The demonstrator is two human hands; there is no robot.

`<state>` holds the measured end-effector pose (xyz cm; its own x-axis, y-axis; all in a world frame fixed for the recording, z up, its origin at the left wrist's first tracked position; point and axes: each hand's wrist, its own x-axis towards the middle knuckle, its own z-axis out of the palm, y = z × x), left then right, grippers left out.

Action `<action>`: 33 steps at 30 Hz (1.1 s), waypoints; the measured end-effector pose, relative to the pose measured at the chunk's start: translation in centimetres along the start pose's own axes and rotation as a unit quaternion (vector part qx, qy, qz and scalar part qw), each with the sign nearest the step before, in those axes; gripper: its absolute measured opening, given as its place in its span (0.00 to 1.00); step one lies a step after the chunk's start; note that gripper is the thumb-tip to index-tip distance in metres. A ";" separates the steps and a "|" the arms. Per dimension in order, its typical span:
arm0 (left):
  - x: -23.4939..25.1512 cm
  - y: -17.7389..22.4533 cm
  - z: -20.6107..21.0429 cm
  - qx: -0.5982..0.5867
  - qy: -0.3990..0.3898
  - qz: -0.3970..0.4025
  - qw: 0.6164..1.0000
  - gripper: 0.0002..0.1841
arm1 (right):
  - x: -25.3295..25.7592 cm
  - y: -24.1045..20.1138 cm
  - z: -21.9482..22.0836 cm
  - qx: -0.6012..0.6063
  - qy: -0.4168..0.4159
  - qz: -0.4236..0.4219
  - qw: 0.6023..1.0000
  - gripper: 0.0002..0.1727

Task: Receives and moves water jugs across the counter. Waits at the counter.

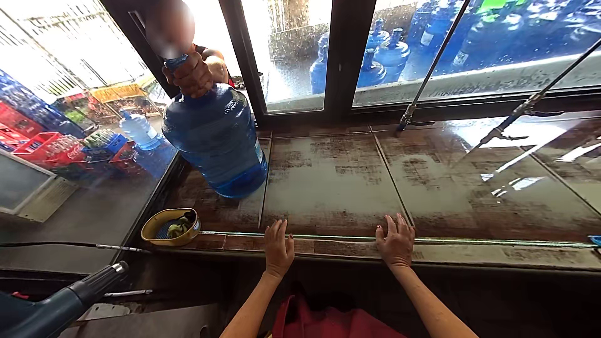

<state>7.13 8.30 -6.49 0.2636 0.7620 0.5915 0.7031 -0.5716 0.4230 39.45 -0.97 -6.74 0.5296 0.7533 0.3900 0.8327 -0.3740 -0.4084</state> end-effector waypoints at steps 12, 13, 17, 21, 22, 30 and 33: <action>-0.5 -2.4 -0.5 0.023 0.009 -0.017 1.000 0.24 | 0.0 0.1 0.3 -0.008 0.002 0.010 1.000 0.30; -0.5 -2.6 -0.5 0.026 0.010 -0.020 0.999 0.24 | 0.0 0.2 0.3 -0.009 0.003 0.010 1.000 0.30; -0.7 -3.3 -0.7 0.025 0.008 -0.023 0.999 0.24 | 0.0 0.1 0.3 -0.008 -0.008 0.020 1.000 0.29; -1.0 -3.8 -0.6 0.012 0.008 -0.020 1.000 0.24 | 0.0 0.0 0.1 -0.015 0.000 0.032 0.999 0.29; -1.0 -4.0 -0.5 0.010 0.010 -0.016 1.000 0.24 | 0.1 0.0 0.1 -0.015 -0.002 0.039 0.999 0.29; -0.8 -4.0 0.0 -0.021 0.021 -0.020 0.999 0.24 | -0.1 0.0 0.1 -0.022 0.019 0.078 0.996 0.30; -0.5 -4.1 -0.2 -0.046 0.019 -0.032 0.998 0.24 | 0.0 0.0 0.1 -0.030 0.027 0.086 0.995 0.30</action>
<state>3.98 10.17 -8.36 0.1927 0.7867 0.5864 0.6534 -0.5487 0.5215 39.41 -0.97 -6.79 0.6724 0.6450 0.3630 0.7356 -0.5279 -0.4245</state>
